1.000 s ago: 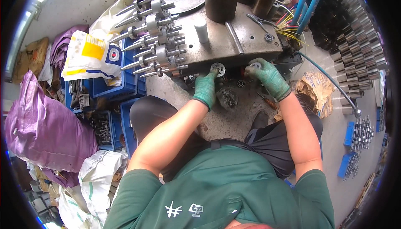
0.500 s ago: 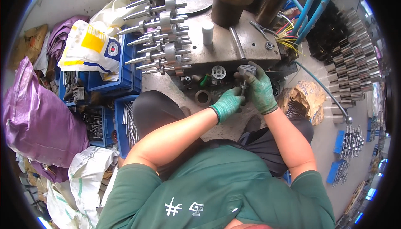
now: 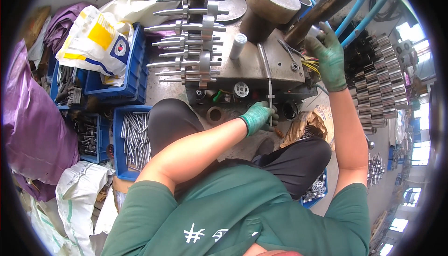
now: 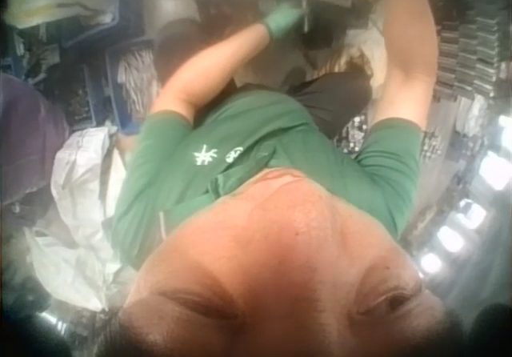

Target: The person assembles metal components by placing round metal pieces onto a vertical rod and using a handheld metal tool to fit smaller pins or parts into the assembly.

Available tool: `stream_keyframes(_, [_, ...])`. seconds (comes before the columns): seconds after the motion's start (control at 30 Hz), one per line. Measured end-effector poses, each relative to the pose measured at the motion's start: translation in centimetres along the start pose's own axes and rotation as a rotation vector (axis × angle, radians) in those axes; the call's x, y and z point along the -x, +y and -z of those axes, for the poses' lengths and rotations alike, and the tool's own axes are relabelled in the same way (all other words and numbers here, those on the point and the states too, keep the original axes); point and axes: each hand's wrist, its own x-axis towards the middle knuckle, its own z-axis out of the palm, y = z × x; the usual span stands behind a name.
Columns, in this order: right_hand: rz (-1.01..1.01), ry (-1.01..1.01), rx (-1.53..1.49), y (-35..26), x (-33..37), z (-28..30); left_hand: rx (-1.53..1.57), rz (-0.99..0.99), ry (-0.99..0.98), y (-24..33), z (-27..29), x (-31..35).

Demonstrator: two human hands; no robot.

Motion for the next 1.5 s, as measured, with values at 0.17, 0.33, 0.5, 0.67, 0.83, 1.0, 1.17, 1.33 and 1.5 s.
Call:
stream_keyframes(0.17, [0.207,-0.046,0.29,-1.9,-5.9,-0.9,0.028,-0.101,-0.007,1.2,-0.2,-0.2])
stream_keyframes(0.33, [0.35,-0.108,0.611,-3.2,-10.9,-3.4,0.024,-0.203,-0.015,3.0,0.2,-0.3])
stream_keyframes(0.5, [0.249,-0.172,0.764,-2.2,-14.6,-4.4,-0.017,-0.256,0.003,2.6,1.6,-2.7])
stream_keyframes(0.67, [0.211,-0.186,0.898,-2.9,-15.6,-5.1,-0.026,-0.319,0.045,2.8,1.5,-2.8])
stream_keyframes(0.83, [0.307,-0.148,0.871,-2.7,-15.2,-3.7,-0.225,-0.382,0.069,2.1,2.2,-4.7])
stream_keyframes(1.0, [0.481,-0.19,0.897,-4.7,-11.0,0.4,-0.358,-0.485,0.091,2.2,3.7,-5.3])
stream_keyframes(1.17, [0.353,-0.414,1.088,-7.6,-2.0,7.9,-0.373,-0.461,0.104,2.6,3.0,-2.2])
stream_keyframes(1.33, [0.099,-0.545,1.129,-9.2,8.2,17.5,-0.905,-0.766,0.21,3.6,1.0,2.9])
stream_keyframes(1.5, [-0.054,-0.448,1.149,-8.9,15.6,22.7,-1.074,-1.14,0.316,5.4,-1.4,6.2])
